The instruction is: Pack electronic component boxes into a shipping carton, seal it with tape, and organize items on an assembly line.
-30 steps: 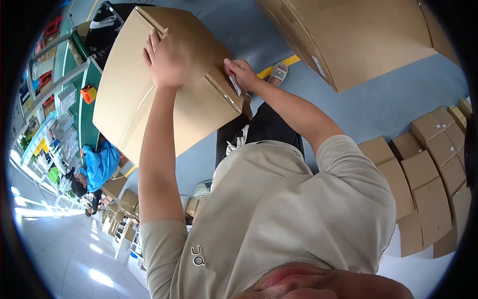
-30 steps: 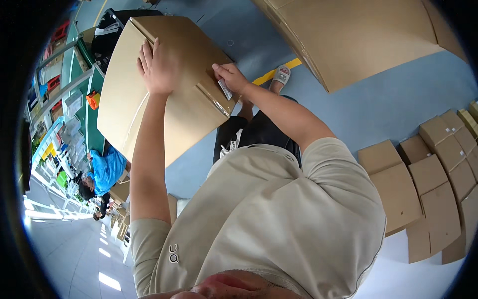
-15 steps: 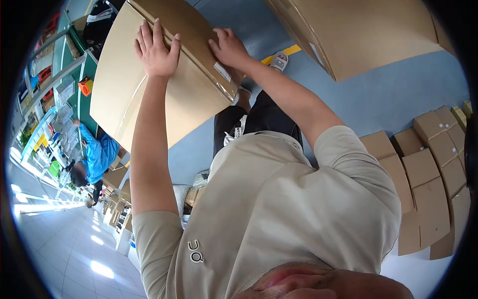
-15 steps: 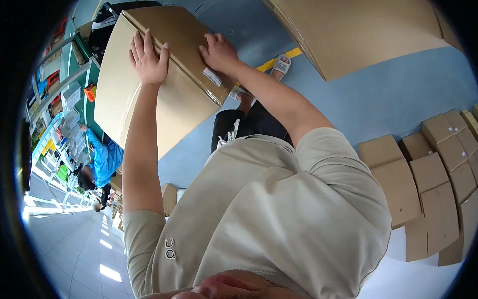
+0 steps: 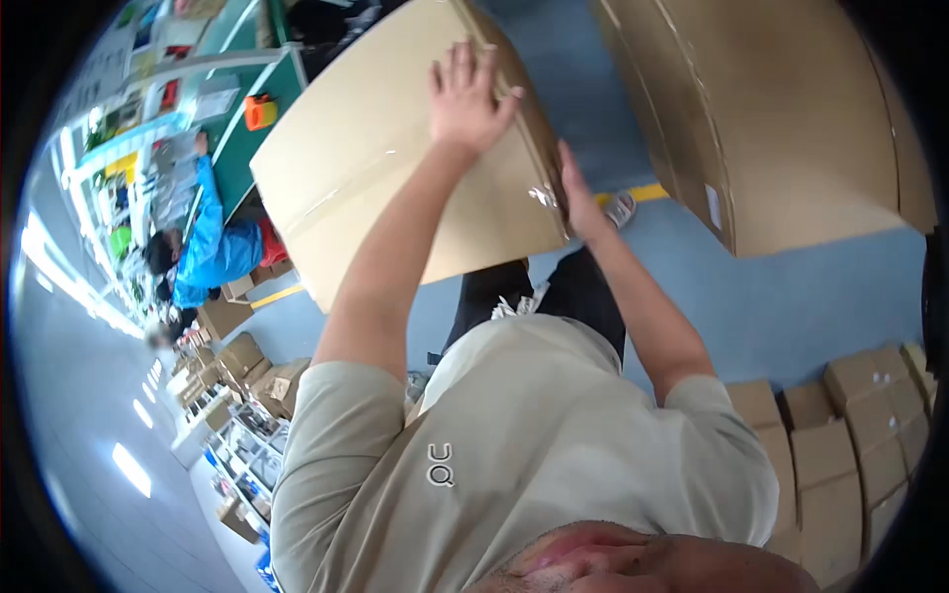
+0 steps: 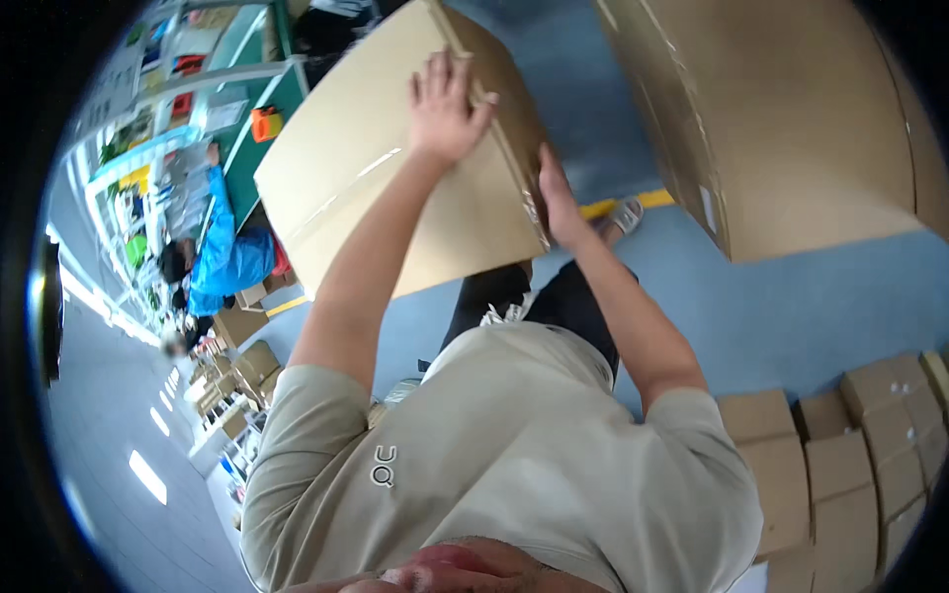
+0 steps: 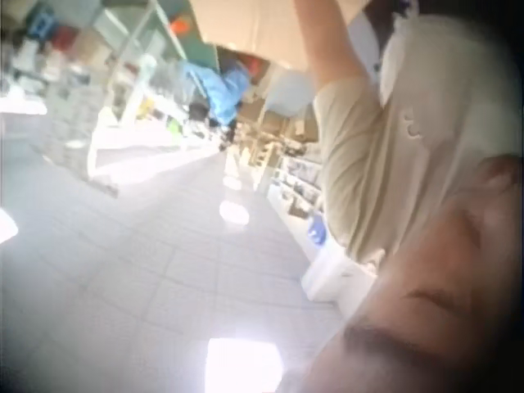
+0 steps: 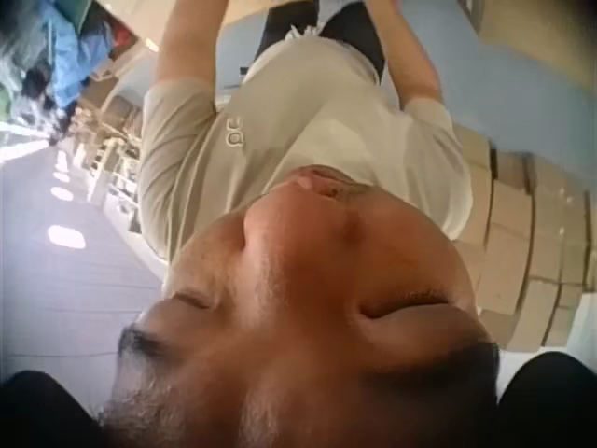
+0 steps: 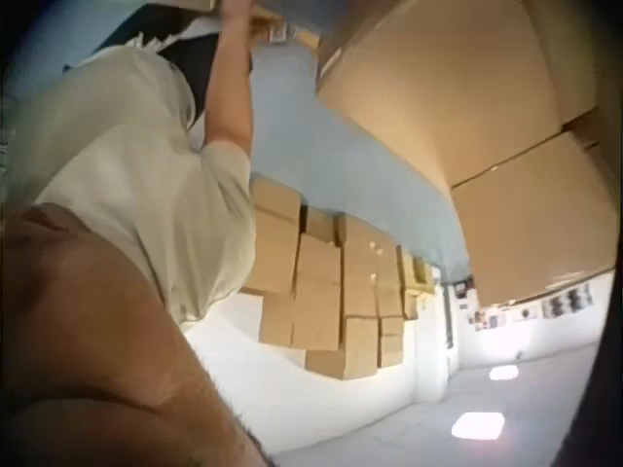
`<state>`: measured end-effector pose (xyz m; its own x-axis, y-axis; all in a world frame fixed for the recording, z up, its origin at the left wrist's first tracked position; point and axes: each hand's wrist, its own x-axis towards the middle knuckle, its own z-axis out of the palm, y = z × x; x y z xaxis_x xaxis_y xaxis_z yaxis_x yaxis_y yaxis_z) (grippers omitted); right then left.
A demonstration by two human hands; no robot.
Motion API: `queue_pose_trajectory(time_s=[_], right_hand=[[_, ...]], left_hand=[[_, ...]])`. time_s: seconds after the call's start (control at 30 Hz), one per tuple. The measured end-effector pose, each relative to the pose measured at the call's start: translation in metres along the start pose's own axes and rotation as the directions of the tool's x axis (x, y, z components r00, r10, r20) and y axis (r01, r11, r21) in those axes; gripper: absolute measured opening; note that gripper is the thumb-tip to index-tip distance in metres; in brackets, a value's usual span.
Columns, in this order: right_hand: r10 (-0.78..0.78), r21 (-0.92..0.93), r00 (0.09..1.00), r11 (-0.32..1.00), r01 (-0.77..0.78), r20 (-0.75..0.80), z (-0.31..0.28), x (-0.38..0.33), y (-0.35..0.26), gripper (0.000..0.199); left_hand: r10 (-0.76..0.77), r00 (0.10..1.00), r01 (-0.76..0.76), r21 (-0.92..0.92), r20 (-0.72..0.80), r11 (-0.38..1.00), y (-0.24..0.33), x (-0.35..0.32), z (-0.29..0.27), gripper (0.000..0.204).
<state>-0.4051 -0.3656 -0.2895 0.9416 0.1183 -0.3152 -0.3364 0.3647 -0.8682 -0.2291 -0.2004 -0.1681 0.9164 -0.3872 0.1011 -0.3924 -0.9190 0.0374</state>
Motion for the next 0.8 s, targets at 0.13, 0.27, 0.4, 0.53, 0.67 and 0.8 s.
queue_pose_trajectory(time_s=[0.13, 0.27, 0.4, 0.53, 0.67, 0.8], right_hand=[[0.262, 0.256, 0.963, 0.928, -0.271, 0.069, 0.056, -0.012, -0.055, 0.074], [0.269, 0.312, 0.963, 0.915, -0.257, 0.003, -0.074, 0.009, 0.097, 0.070], [0.228, 0.165, 0.949, 0.950, -0.266, 0.217, -0.015, 0.019, 0.109, 0.061], [0.207, 0.145, 0.958, 0.961, -0.238, 0.200, 0.045, 0.054, 0.114, 0.060], [0.215, 0.113, 0.965, 0.966, -0.233, 0.148, 0.076, 0.083, 0.154, 0.060], [0.197, 0.051, 0.980, 0.979, -0.197, 0.003, 0.045, 0.068, 0.165, 0.059]], left_hand=[[-0.097, 0.995, 0.096, -0.041, -0.015, 0.995, -0.015, -0.027, -0.017, 0.085], [-0.087, 0.994, 0.042, -0.532, -0.060, 0.846, -0.049, -0.026, -0.042, 0.080], [-0.248, 0.938, 0.135, -0.407, -0.240, 0.903, -0.262, -0.107, -0.053, 0.080], [-0.584, 0.750, 0.629, 0.060, -0.310, 0.775, -0.512, -0.212, -0.079, 0.086], [-0.790, 0.612, 0.677, -0.544, 0.041, 0.497, -0.595, -0.233, -0.048, 0.074], [-0.564, 0.658, 0.367, -0.866, 0.499, -0.339, -0.586, -0.199, 0.011, 0.058]])
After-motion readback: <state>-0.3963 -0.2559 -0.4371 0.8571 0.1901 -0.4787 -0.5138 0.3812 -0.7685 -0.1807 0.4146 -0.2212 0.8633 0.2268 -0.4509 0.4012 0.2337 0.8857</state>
